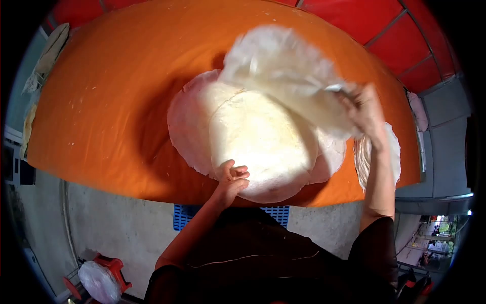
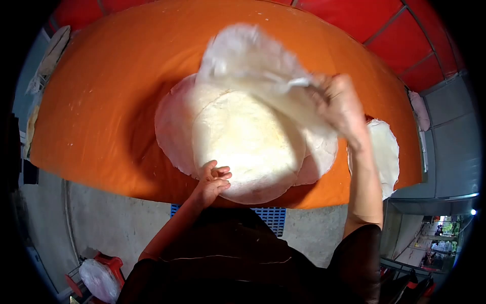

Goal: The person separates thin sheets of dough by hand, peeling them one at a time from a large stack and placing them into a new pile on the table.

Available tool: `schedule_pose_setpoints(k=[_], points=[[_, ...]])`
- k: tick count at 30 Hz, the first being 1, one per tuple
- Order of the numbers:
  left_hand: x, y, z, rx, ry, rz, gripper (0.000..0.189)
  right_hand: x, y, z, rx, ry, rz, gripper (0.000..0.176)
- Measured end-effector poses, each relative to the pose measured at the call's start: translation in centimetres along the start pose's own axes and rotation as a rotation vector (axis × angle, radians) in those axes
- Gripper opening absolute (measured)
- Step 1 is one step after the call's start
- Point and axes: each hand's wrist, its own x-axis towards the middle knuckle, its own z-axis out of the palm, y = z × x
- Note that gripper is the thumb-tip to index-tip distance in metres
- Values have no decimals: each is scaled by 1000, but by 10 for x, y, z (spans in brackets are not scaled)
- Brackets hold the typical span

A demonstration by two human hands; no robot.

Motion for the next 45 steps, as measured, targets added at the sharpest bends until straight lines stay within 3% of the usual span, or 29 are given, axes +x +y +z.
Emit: schedule_pose_setpoints(k=[2,4,5,7,8,9,10,11,13,14,17,20,24,27,28,30,32,35,37,38,39,40,43,45], points=[[3,-4,-8,134,50,87,71,-2,-18,-10,-264,94,-148,15],[7,-1,-20,391,153,218,63,-9,-24,1,-445,157,-467,19],[7,5,-26,651,349,359,59,-13,-26,22,-547,235,-556,25],[8,23,-38,1168,763,633,52,-29,-7,78,-317,24,-229,30],[8,34,-38,825,666,435,50,-35,1,105,-308,-124,-83,32],[8,49,-36,481,562,243,49,-43,24,134,-673,-142,-395,38],[8,57,-36,139,444,55,48,-52,50,167,-188,-235,-212,51],[9,60,-39,147,397,-9,49,-56,40,173,-461,-362,-178,62],[17,61,-48,156,300,-130,52,-84,56,200,-534,-242,-254,60],[19,53,-55,234,215,-139,63,-99,54,207,-457,-212,-286,59],[-10,65,-26,-381,-68,-190,70,-134,44,230,-375,-131,-320,55],[-25,72,0,-599,-323,-69,71,-146,18,237,-385,-55,-269,49],[-28,89,11,-547,-181,-223,69,-141,15,232,-400,104,-228,41],[-20,84,10,-490,-106,-241,68,-126,51,218,-15,-62,-135,53],[-9,72,-2,-462,-94,-217,69,-112,52,196,176,-55,-28,47],[-6,69,-5,-362,-80,-115,67,-75,67,130,58,-142,298,5],[0,67,-3,-357,-89,-79,61,-30,82,42,-19,-89,312,16],[23,62,10,-372,-7,-86,52,13,63,-65,-106,205,14,12],[47,62,23,-405,34,-113,48,19,8,-89,45,307,-22,15],[58,62,28,-434,34,-127,48,23,17,-91,-38,313,-84,16],[70,59,31,-464,36,-143,48,32,32,-90,-122,315,-144,17],[84,55,32,-464,46,-154,36,39,40,-85,-197,327,-185,22],[100,49,33,-249,80,-104,27,41,57,-22,-344,316,-323,40],[116,38,20,80,98,1,25,43,105,32,-607,158,-353,47]])
